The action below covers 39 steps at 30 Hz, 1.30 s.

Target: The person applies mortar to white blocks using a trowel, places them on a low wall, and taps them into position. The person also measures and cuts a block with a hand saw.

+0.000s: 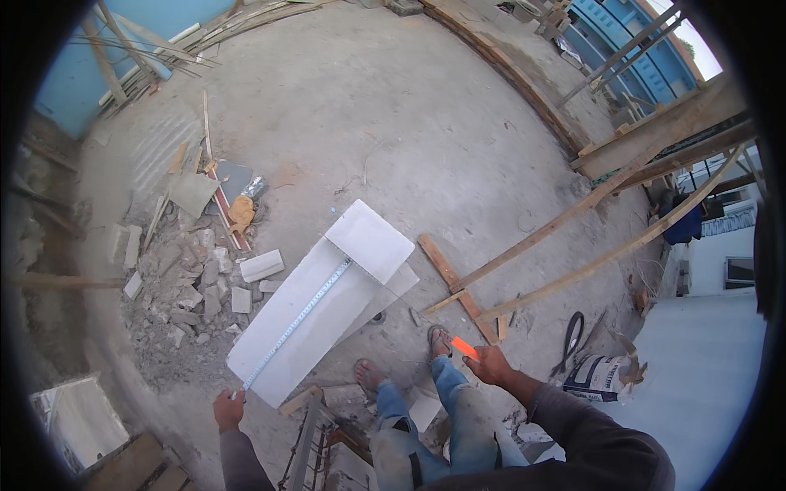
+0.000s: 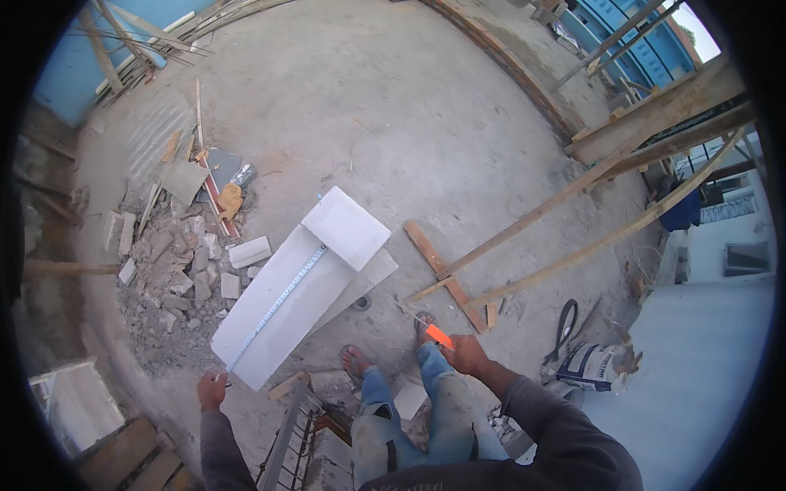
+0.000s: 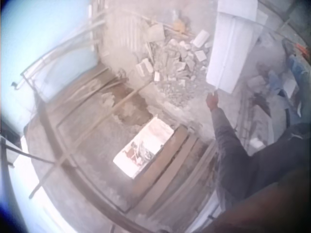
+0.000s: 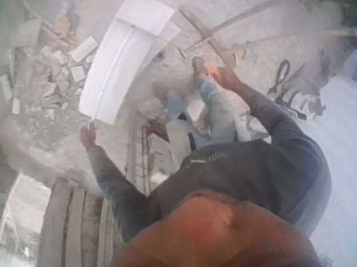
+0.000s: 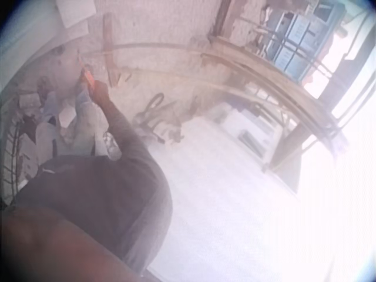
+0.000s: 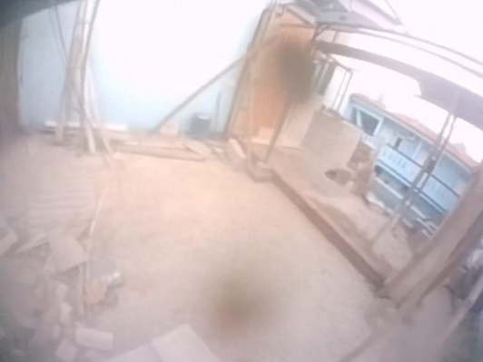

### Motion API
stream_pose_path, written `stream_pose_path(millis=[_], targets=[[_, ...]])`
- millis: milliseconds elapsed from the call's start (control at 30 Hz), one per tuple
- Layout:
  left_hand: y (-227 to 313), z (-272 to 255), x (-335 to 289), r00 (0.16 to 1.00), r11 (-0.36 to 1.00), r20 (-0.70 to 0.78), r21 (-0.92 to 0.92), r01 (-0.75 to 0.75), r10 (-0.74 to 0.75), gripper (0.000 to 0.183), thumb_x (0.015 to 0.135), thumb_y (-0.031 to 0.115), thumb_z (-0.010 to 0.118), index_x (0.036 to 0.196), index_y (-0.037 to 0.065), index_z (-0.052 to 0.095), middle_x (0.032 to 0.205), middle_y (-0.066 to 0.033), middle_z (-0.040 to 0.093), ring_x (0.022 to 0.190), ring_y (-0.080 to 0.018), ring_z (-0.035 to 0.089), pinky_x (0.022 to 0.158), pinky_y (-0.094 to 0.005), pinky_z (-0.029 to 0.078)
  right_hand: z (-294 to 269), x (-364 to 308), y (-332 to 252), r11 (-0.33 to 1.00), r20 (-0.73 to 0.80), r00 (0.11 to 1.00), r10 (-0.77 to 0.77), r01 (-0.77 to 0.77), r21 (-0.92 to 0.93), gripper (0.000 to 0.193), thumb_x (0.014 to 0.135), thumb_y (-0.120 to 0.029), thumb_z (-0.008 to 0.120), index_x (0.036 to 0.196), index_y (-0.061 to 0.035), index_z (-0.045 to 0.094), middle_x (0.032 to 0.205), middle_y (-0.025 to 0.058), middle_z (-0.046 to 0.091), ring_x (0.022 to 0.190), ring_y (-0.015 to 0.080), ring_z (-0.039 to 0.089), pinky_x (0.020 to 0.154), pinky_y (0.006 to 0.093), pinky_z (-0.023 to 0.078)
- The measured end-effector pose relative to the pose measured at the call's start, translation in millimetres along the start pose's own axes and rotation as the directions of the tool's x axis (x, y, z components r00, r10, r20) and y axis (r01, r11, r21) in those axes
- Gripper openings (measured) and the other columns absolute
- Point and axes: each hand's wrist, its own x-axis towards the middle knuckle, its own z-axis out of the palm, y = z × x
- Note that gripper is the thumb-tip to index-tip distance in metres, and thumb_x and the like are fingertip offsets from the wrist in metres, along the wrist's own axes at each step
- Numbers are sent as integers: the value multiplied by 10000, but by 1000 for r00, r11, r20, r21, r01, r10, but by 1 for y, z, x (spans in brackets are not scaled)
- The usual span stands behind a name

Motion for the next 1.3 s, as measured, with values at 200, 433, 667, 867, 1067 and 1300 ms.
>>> stream_pose_path(millis=[200, 433, 667, 867, 1067, 1300], targets=[[15, 10, -31, 1000, 987, 8, -162, 12, -10, 518, 884, 486, 773, 840, -18, 662, 811, -221, 699, 763, -385, 680, 692, -502, 494, 16, 29, -6, 991, -139, 983, -123, 129, 39, 352, 931, -355, 659, 921, -6, 706, 865, 265, 709, 854, 479, 677, 835, 547, 527], [41, 37, -107, 998, 953, -36, -301, 41, -55, 508, 877, 478, 790, 845, -14, 669, 818, -200, 707, 748, -358, 674, 703, -477, 509, -4, -28, 13, 999, 6, 1000, 29, -29, -22, 331, 922, -333, 669, 899, -4, 700, 812, 239, 696, 811, 476, 672, 807, 549, 526], [121, 104, -221, 987, 892, 137, -432, 133, -81, 474, 869, 439, 796, 916, -21, 691, 841, -180, 722, 746, -315, 693, 703, -462, 525, 28, 50, -6, 998, -91, 994, -60, 61, 11, 363, 929, -343, 662, 929, 18, 708, 952, 275, 707, 973, 446, 676, 836, 563, 508], [171, 178, -274, 796, 959, 602, -184, 214, -62, 588, 860, 535, 754, 1056, -19, 730, 914, -196, 739, 828, -317, 734, 758, -442, 556, 31, -85, 160, 994, -43, 994, -97, 99, 37, 377, 914, -357, 707, 804, -2, 647, 781, 248, 685, 755, 466, 674, 708, 536, 528], [236, 264, -273, 548, 949, 833, -105, 296, -79, 828, 869, 654, 676, 1290, -57, 636, 1254, -295, 664, 1118, -437, 686, 965, -477, 536, -22, -203, 255, 955, 28, 974, 227, -228, 188, 370, 892, -317, 741, 745, -7, 601, 668, 210, 618, 616, 385, 641, 594, 462, 487], [421, 405, -241, 632, 988, 760, -115, -100, 153, 889, 847, 649, 705, 1348, -64, 527, 1247, -316, 654, 1195, -456, 640, 1023, -512, 499, 37, -214, 327, 805, -72, 882, 467, -390, 448, 301, 898, -213, 733, 761, 0, 571, 646, 93, 579, 606, 171, 539, 576, 365, 450]])
